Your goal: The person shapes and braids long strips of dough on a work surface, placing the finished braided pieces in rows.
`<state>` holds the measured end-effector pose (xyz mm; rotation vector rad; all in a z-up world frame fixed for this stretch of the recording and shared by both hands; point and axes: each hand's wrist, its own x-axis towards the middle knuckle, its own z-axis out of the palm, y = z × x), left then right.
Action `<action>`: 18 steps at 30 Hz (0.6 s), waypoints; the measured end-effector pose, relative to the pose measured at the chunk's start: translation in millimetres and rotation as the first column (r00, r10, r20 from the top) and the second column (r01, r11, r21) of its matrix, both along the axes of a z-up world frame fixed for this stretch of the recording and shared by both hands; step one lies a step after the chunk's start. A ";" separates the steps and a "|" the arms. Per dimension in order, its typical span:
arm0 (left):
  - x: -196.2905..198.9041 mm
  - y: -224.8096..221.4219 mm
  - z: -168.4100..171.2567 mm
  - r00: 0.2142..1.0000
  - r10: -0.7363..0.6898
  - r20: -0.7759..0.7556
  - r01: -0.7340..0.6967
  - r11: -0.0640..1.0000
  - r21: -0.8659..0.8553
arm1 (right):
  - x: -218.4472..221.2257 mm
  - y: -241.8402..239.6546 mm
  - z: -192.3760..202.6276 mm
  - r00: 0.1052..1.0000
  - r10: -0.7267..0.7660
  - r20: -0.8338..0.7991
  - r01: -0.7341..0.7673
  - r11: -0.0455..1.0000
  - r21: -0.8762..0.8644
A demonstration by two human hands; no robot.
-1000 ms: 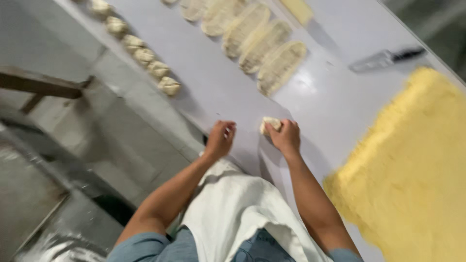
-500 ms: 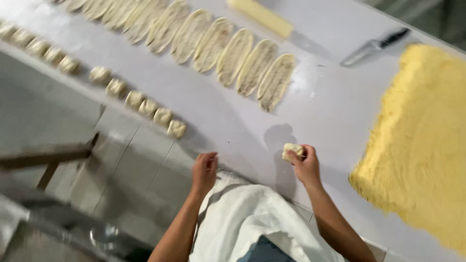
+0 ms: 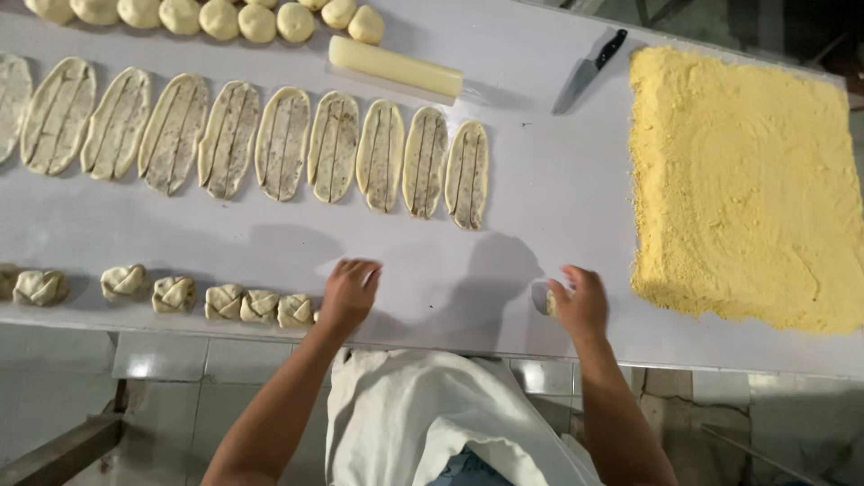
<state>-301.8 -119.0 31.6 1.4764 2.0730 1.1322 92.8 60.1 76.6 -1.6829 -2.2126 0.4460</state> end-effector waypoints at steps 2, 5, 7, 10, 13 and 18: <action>10.0 47.8 -11.3 0.969 -0.240 -0.052 0.239 0.971 -0.020 | -34.6 13.8 -11.5 0.990 0.118 -0.076 -0.124 0.988 -0.088; 26.4 114.3 -30.4 0.834 -0.399 -0.381 0.437 0.899 0.015 | -93.2 35.4 -35.8 0.947 0.307 -0.092 -0.309 0.951 0.000; 33.3 148.7 -41.7 0.811 -0.355 -0.465 0.429 0.901 0.060 | -123.5 50.1 -46.1 0.931 0.351 -0.101 -0.354 0.935 -0.012; 30.8 179.0 -55.9 0.754 -0.401 -0.520 0.468 0.884 -0.002 | -151.6 67.5 -57.6 0.920 0.386 -0.072 -0.389 0.920 -0.038; 27.6 201.2 -59.6 0.738 -0.484 -0.471 0.509 0.857 -0.083 | -155.8 85.7 -59.6 0.870 0.488 -0.066 -0.490 0.871 -0.025; 15.1 209.6 -42.0 0.772 -0.563 -0.295 0.560 0.822 -0.104 | -152.6 95.9 -58.4 0.829 0.521 -0.205 -0.514 0.853 0.089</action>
